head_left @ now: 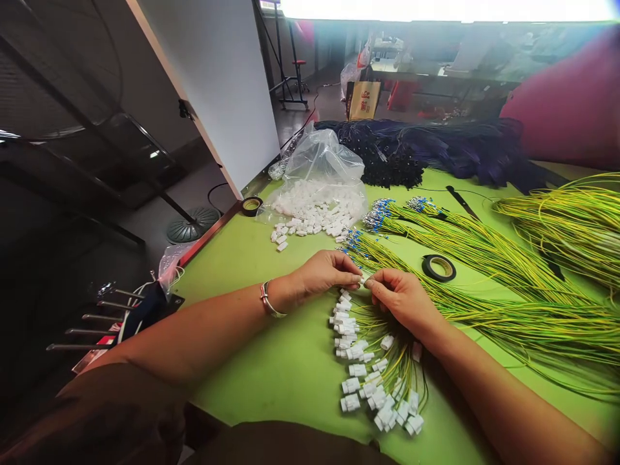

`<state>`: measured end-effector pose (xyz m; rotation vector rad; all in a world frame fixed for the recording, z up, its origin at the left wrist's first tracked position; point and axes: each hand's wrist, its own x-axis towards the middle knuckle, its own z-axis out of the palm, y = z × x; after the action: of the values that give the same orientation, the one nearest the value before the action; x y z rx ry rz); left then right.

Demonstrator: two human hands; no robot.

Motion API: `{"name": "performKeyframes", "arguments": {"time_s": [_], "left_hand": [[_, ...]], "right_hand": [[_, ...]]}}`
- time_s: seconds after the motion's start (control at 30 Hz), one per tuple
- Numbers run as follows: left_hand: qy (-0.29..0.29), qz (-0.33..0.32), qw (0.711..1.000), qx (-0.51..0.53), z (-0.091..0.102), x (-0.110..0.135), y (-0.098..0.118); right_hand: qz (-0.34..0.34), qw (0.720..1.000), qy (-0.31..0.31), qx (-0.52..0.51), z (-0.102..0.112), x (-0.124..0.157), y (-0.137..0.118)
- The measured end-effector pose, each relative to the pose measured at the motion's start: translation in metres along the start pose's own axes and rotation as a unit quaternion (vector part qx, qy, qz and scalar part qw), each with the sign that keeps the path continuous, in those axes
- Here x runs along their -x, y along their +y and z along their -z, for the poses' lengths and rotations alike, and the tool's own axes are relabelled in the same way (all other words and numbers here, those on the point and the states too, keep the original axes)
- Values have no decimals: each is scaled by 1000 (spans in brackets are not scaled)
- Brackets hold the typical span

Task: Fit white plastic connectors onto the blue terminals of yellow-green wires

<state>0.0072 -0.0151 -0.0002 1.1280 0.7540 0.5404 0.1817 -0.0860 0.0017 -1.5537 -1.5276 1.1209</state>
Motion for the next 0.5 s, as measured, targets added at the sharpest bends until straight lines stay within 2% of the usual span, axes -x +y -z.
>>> {"name": "performKeyframes", "arguments": {"time_s": [0.03,0.1,0.2,0.3,0.4,0.47,0.5], "left_hand": [[-12,0,1000,-26,0,0,1],[-58,-6,993,-106,-2,2,4],[-166,1,965,-201,-10,12,6],[-308,37,928,-206,-19,25,12],[-429,50,884,-177,-21,34,22],[-430,32,881,-193,-17,32,29],[-396,12,891,-219,-13,30,32]], "right_hand": [[0,1000,3,0,1,0,1],[36,997,53,37,5,-1,3],[126,962,154,188,9,-4,6],[133,911,146,363,8,-5,6],[112,879,123,446,1,-3,6],[111,877,108,455,-4,-2,6],[111,877,102,456,-5,-1,7]]}}
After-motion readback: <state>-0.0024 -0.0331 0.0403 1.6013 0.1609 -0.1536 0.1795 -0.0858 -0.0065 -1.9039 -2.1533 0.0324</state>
